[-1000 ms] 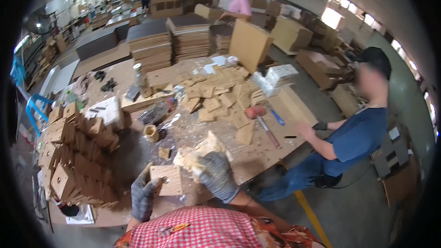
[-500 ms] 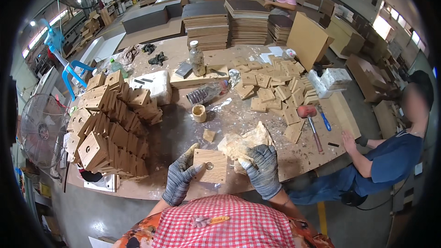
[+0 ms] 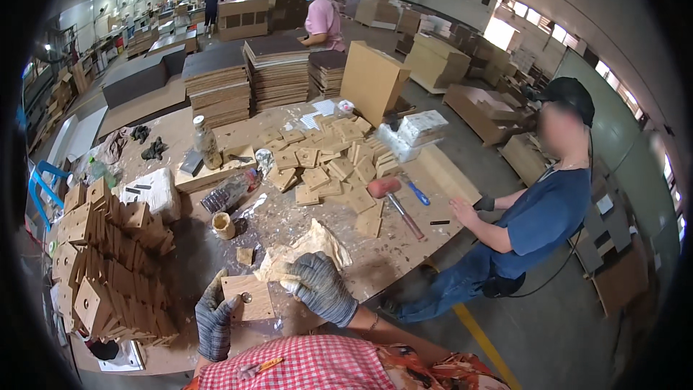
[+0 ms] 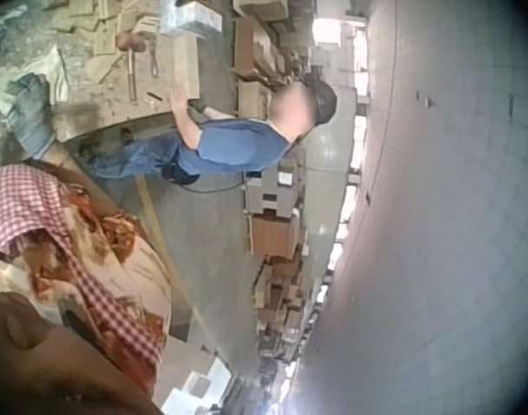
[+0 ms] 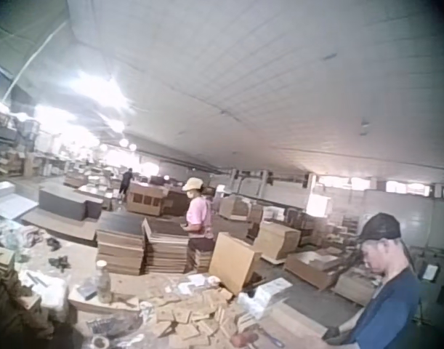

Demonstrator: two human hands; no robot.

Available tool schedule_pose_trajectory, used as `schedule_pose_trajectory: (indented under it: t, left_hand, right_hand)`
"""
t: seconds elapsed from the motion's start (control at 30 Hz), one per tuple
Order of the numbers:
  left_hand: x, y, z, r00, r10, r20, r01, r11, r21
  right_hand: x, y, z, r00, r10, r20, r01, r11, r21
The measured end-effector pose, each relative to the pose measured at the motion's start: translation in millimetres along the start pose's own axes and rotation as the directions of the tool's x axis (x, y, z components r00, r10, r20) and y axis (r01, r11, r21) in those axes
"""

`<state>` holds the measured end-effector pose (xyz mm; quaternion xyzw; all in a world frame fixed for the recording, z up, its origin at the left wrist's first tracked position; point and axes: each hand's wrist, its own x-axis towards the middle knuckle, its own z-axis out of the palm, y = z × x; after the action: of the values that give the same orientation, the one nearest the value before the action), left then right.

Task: The person applies a liquid substance from a small cup onto small wooden blocks using their fingers and then joins the blocks together.

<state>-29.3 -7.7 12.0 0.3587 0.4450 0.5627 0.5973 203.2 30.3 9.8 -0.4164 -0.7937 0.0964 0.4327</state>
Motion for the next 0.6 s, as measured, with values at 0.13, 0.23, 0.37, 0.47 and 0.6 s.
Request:
schedule_pose_trajectory:
  t: [0.13, 0.23, 0.37, 0.47, 0.6]
  left_hand:
    - [0.0, -2.3, 0.1, 1.000, -0.007, 0.006, 0.007, 1.000, -0.002]
    - [1.2, -4.1, 1.4, 1.000, 0.018, -0.017, -0.018, 0.999, 0.037]
    - [1.3, -6.6, 1.9, 1.000, 0.022, -0.015, -0.021, 0.998, 0.054]
    - [-0.6, -6.2, 0.6, 0.999, -0.037, 0.018, 0.037, 0.999, -0.001]
    - [-1.8, -5.4, 1.8, 0.998, -0.063, 0.026, 0.062, 0.997, 0.041]
  right_hand:
    - [-2.7, 1.1, 0.2, 0.999, 0.028, 0.041, -0.027, 1.000, -0.012]
    - [-6.4, 4.3, -0.6, 0.999, 0.030, 0.040, -0.029, 1.000, -0.004]
    - [-9.4, 6.7, 0.5, 0.996, 0.073, 0.056, -0.073, 0.997, -0.009]
    - [-11.2, 6.8, 1.3, 0.988, 0.154, 0.021, -0.155, 0.987, 0.033]
    - [-14.9, 6.2, -0.5, 0.991, 0.124, 0.057, -0.126, 0.991, 0.046]
